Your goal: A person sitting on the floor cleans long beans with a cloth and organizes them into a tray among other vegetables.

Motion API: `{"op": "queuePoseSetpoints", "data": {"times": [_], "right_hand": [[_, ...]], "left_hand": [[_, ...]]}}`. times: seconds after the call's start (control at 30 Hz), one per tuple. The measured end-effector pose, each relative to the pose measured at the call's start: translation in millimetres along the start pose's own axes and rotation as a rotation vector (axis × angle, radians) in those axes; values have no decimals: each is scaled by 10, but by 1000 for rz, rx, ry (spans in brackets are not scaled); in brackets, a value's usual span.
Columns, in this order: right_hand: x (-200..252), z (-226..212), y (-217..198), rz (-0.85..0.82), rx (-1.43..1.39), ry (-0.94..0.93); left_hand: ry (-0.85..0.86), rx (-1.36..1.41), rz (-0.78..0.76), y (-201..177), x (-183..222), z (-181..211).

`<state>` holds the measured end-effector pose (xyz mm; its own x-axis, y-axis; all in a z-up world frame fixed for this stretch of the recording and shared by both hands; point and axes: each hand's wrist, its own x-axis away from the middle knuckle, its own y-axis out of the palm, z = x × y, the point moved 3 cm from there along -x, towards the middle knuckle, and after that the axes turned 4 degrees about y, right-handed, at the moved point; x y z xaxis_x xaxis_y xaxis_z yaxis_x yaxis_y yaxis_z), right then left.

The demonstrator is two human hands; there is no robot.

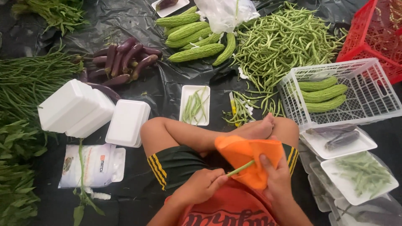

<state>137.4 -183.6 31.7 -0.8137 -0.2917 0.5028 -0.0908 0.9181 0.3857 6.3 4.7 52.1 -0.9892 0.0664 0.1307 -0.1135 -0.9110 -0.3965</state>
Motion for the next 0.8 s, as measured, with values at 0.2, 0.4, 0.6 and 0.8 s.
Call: {"op": "queuePoseSetpoints", "data": {"times": [0.2,0.4,0.6,0.8], "right_hand": [[-159,-126,-313,-48,75,-297],[-225,-532,-646,-479,-495,-201],[-77,-140,-587,-401,-223,-135],[-106,650,-278,-278,276,106]], "left_hand": [[-11,144,-12,-91,57,61],[-81,523,240,-101,136,-469],[-17,1049,252,182,-61,-611],[-76,554,82,402,-256,-82]]}}
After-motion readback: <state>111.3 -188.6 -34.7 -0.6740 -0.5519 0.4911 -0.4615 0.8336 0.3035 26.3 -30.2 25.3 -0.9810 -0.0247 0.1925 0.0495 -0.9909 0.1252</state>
